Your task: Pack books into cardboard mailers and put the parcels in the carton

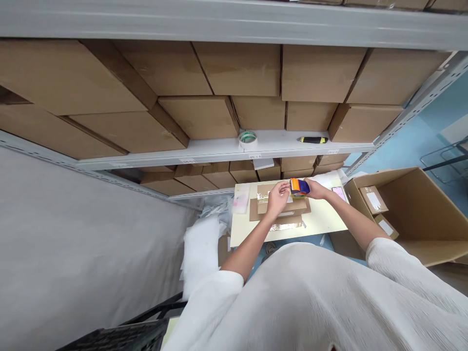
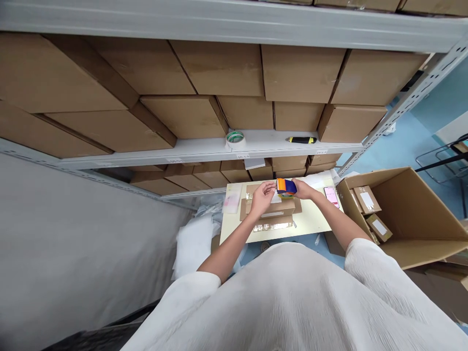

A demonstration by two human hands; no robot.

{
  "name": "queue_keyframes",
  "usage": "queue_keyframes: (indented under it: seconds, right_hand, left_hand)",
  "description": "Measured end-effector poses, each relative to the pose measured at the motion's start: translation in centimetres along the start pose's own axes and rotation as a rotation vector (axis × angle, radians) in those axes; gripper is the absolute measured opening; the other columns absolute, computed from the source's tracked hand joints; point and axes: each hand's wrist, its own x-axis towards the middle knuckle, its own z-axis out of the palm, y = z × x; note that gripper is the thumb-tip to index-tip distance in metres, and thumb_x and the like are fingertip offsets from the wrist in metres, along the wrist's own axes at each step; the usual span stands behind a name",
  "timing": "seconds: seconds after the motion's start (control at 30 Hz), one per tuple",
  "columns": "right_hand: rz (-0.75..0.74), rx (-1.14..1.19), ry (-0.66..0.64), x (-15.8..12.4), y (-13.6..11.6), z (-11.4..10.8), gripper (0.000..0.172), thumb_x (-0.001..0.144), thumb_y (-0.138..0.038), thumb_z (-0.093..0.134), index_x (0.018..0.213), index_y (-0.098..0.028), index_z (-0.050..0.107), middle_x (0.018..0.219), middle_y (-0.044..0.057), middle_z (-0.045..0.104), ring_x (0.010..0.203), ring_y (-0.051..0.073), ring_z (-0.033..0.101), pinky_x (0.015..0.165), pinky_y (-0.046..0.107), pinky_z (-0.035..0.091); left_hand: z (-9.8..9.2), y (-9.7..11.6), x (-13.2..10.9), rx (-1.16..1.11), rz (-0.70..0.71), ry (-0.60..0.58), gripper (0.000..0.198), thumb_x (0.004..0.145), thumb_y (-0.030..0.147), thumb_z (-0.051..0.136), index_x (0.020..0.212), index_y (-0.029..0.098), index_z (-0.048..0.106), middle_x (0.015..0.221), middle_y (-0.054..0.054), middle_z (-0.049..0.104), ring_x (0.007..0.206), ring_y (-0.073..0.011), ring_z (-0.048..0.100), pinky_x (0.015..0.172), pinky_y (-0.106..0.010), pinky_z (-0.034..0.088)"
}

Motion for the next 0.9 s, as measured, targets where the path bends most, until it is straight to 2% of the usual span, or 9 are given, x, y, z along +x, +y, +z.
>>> queue_keyframes:
  seconds: [0.27, 0.53, 0.7, 0.9]
  right_hand:
    - [0.012, -0.032, 0.014, -0.1, 0.0, 0.2, 0.047, 0.076, -0.045, 0.09, 0.1, -0.025, 0.055, 0.101, 0.007, 0.077, 0.085, 0.025, 0.071, 0.074, 0.033, 0.055]
    - [0.046, -0.056, -0.002, 0.0, -0.1, 0.2, 0.046, 0.077, -0.044, 0.089, 0.1, -0.025, 0.055, 0.104, 0.008, 0.078, 0.088, 0.026, 0.072, 0.076, 0.033, 0.055]
    - [0.051, -0.08, -0.007, -0.1, -0.4, 0.1, 0.046, 0.077, -0.037, 0.09, 0.103, -0.025, 0.054, 0.107, 0.01, 0.078, 0.091, 0.027, 0.072, 0.078, 0.034, 0.056]
    - [0.027, -0.086, -0.023, -0.1, -0.4, 0.1, 0.041, 0.08, -0.035, 0.085, 0.102, -0.025, 0.052, 0.108, 0.01, 0.077, 0.091, 0.026, 0.071, 0.077, 0.032, 0.054]
  left_hand:
    - [0.3, 0.1, 0.4, -0.003, -0.07, 0.027, 0.022, 0.093, 0.014, 0.076, 0.113, 0.021, 0.074, 0.118, -0.011, 0.083, 0.116, -0.0248, 0.079, 0.114, -0.047, 0.06]
    - [0.3, -1.1, 1.4, 0.007, -0.053, 0.022, 0.02, 0.089, 0.018, 0.082, 0.108, 0.022, 0.078, 0.114, -0.012, 0.084, 0.114, -0.0289, 0.08, 0.109, -0.05, 0.062]
    - [0.3, -1.2, 1.6, 0.007, -0.018, 0.065, 0.01, 0.091, 0.021, 0.077, 0.101, 0.023, 0.076, 0.104, -0.008, 0.083, 0.103, -0.0238, 0.08, 0.1, -0.042, 0.063]
    - [-0.1, -2.1, 2.1, -0.011, -0.092, 0.141, 0.024, 0.086, 0.018, 0.074, 0.109, 0.022, 0.069, 0.095, -0.005, 0.08, 0.091, -0.019, 0.077, 0.089, -0.036, 0.061]
